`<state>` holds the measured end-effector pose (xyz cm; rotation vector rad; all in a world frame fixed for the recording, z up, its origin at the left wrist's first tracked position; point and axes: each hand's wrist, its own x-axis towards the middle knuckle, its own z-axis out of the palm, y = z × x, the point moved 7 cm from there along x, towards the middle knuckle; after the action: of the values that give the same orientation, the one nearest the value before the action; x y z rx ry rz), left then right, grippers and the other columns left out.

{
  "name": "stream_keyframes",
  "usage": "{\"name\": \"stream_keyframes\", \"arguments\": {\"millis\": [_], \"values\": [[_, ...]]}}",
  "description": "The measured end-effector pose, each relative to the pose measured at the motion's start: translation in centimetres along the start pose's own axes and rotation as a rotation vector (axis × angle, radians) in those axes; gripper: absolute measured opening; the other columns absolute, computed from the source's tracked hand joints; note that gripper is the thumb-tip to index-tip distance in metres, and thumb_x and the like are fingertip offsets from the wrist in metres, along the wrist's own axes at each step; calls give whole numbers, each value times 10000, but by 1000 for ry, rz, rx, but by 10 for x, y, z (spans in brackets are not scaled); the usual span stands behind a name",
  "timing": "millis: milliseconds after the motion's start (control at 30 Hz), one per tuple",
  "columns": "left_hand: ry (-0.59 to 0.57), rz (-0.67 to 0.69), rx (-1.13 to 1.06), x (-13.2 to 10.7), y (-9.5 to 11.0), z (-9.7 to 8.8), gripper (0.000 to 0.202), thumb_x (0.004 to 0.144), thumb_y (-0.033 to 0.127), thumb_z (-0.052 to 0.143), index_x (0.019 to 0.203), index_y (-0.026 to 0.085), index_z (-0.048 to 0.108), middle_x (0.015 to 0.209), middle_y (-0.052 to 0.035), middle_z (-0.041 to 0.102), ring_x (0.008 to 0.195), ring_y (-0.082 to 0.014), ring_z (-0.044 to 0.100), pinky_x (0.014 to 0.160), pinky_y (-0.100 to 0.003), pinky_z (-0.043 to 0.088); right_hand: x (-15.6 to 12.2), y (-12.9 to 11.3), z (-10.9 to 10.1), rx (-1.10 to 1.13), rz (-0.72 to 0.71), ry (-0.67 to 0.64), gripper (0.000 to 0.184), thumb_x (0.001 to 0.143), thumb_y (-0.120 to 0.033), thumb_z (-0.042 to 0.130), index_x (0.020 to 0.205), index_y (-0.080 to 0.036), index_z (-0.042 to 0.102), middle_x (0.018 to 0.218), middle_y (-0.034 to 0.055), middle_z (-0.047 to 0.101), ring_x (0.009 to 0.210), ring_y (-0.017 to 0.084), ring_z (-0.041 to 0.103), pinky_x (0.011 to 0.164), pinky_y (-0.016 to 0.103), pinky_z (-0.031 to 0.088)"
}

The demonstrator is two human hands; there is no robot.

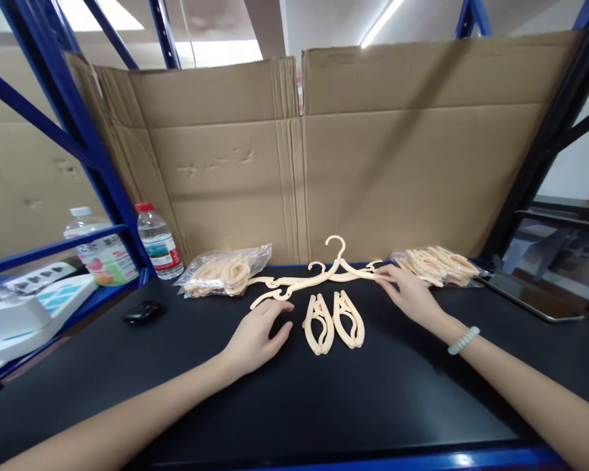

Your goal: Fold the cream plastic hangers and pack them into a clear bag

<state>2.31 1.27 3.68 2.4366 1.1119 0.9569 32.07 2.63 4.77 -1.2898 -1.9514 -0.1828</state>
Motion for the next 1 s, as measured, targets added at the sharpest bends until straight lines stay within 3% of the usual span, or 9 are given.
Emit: {"name": "stream_keyframes", "arguments": {"millis": [233, 400, 533, 733, 1000], "values": [[110, -197, -238, -1, -16, -8, 240, 900, 359, 474, 1029, 169, 545, 937, -76, 692, 819, -205, 686, 730, -356, 563, -3, -19, -25, 7, -62, 192, 185, 955, -289, 432, 1021, -205, 583, 947, 87, 678, 874, 245, 641, 783, 387, 503], [177, -260, -421, -1, -20, -11, 399, 871, 380, 490, 1180, 129, 463, 981, -89, 648, 718, -172, 673, 686, -348, 563, -7, -30, -15, -42, -164, 147, 211, 969, -259, 417, 1056, -205, 601, 960, 83, 668, 891, 240, 629, 799, 395, 496], [127, -324, -538, -4, -16, -9, 547, 839, 370, 536, 1306, 138, 370, 875, -33, 624, 580, -124, 598, 620, -317, 520, -10, -34, -9, -65, -199, 122, 216, 972, -222, 422, 1093, -203, 600, 998, 80, 664, 931, 238, 615, 812, 397, 486], [73, -345, -537, -5, -16, -9, 713, 793, 332, 582, 1398, 212, 224, 725, 68, 451, 508, -96, 485, 430, -210, 425, -14, -42, -1, -99, -255, 46, 234, 969, -175, 430, 1143, -208, 582, 956, 68, 656, 873, 223, 616, 754, 376, 498], [120, -265, -363, -5, -9, -18, 669, 829, 349, 568, 1405, 246, 244, 783, 59, 417, 568, -88, 462, 531, -226, 426, -18, -54, 1, -68, -275, 30, 251, 976, -203, 416, 1150, -211, 597, 957, 73, 672, 852, 209, 648, 746, 364, 545]]}}
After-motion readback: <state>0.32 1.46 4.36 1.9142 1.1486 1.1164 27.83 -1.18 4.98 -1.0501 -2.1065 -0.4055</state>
